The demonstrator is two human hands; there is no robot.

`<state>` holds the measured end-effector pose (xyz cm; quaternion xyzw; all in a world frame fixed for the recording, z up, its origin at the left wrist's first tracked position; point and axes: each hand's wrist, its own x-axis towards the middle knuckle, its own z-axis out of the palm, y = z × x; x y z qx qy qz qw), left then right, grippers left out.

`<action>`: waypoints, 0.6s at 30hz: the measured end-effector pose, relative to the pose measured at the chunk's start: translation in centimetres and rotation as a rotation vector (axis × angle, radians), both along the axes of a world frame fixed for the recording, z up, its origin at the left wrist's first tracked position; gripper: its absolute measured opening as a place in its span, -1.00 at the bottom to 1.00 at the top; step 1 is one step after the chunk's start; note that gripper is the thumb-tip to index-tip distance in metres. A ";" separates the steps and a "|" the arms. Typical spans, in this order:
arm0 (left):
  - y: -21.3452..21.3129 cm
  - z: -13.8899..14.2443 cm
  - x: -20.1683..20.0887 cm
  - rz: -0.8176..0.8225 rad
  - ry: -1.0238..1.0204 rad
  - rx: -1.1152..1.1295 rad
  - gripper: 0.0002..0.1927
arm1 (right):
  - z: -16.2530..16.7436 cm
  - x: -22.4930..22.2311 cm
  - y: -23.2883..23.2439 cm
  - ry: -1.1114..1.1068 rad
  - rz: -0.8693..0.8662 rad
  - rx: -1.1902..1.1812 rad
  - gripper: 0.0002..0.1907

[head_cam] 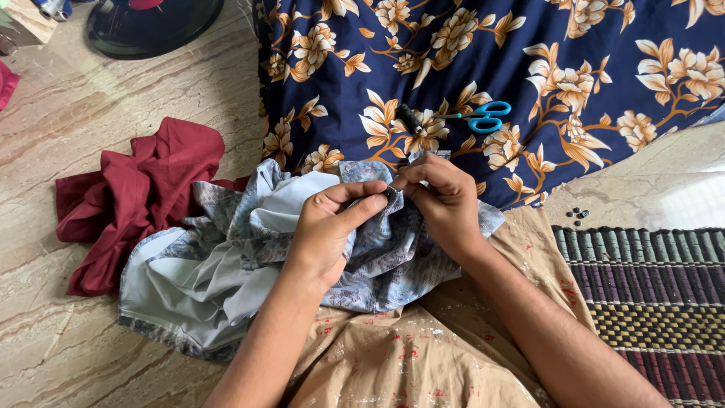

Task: The person sits on the floor with a gray garment across their lap and attaches small dark buttons to it by hand, picking buttons one at a time from a mat beside them and working them through the fabric at the placket. A pair of scissors rests on the bed nearby and is not used.

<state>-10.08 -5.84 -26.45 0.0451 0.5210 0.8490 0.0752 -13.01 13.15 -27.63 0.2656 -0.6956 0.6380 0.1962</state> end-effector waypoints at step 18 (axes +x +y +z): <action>-0.4 -0.8 -0.3 0.001 -0.055 0.016 -0.79 | 0.5 0.2 0.0 0.073 -0.017 0.054 -0.74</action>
